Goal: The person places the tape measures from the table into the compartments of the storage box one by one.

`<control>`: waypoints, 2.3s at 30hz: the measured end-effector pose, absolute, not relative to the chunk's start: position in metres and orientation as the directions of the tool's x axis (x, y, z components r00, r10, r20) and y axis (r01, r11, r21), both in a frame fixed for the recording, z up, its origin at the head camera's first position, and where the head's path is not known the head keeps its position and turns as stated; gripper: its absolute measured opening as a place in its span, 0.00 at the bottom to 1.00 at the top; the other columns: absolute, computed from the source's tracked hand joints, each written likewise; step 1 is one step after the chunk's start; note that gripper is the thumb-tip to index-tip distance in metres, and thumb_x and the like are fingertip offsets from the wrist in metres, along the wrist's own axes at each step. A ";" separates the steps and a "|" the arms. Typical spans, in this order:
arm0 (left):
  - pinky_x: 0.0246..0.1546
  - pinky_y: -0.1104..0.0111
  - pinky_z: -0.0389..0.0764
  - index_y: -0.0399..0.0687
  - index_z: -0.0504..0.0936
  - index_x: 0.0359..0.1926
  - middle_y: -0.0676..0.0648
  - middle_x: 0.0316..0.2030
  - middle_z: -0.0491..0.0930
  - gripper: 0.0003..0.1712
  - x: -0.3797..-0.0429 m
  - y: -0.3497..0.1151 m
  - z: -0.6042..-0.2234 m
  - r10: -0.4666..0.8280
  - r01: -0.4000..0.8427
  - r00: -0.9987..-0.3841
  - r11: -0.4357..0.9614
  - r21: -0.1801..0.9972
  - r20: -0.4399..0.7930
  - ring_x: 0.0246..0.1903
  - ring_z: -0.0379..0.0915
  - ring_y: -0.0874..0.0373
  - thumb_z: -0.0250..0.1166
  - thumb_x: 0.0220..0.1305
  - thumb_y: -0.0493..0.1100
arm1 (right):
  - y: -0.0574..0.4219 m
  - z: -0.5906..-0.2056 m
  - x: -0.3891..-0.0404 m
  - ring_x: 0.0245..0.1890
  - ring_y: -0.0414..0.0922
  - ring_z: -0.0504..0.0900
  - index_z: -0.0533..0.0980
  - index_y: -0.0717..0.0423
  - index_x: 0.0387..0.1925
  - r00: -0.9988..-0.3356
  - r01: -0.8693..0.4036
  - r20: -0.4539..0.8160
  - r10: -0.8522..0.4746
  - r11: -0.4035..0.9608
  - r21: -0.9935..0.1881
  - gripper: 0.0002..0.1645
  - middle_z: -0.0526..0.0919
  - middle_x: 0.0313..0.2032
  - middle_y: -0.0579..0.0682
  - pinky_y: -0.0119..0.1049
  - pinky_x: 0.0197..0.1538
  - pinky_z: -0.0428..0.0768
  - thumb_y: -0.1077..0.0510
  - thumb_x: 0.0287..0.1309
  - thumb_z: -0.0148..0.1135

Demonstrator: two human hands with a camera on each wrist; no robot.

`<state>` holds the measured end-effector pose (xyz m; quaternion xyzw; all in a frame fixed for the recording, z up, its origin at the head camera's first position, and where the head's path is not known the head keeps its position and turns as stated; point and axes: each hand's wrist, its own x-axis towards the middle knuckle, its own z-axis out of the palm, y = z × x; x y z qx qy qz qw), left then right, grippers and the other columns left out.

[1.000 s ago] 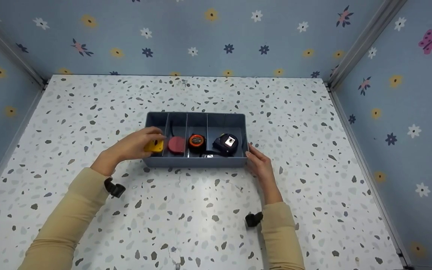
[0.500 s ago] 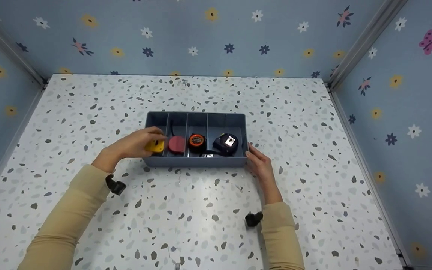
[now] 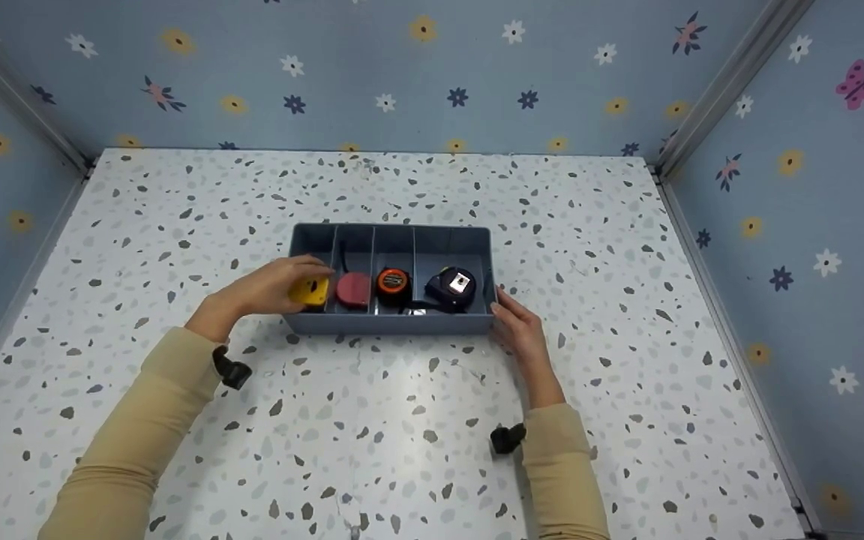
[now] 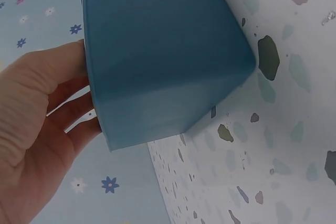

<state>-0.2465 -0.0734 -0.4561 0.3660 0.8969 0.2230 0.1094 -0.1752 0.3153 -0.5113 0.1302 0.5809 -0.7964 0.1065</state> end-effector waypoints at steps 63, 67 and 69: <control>0.39 0.62 0.72 0.39 0.81 0.36 0.46 0.31 0.80 0.18 -0.265 -0.070 -0.476 0.727 0.672 -0.687 0.641 0.371 -0.010 0.31 0.72 0.52 0.69 0.38 0.32 | 0.312 -0.508 -0.175 0.63 0.48 0.55 0.53 0.59 0.65 -0.941 0.321 -0.339 0.004 -0.317 -0.893 0.35 0.53 0.65 0.52 0.44 0.61 0.58 0.60 0.58 0.54; 0.34 0.62 0.73 0.40 0.81 0.32 0.47 0.27 0.79 0.14 -0.266 -0.070 -0.477 0.728 0.678 -0.685 0.635 0.371 0.005 0.28 0.71 0.53 0.68 0.38 0.31 | 0.313 -0.509 -0.176 0.64 0.47 0.53 0.52 0.59 0.65 -0.941 0.323 -0.339 -0.001 -0.305 -0.896 0.36 0.52 0.66 0.51 0.43 0.61 0.58 0.60 0.58 0.54; 0.34 0.62 0.72 0.40 0.81 0.31 0.48 0.27 0.79 0.13 -0.266 -0.069 -0.478 0.727 0.678 -0.686 0.640 0.362 -0.001 0.28 0.71 0.53 0.67 0.38 0.30 | 0.313 -0.509 -0.176 0.64 0.46 0.54 0.53 0.58 0.65 -0.940 0.326 -0.341 0.000 -0.293 -0.899 0.36 0.52 0.66 0.50 0.43 0.61 0.58 0.59 0.58 0.54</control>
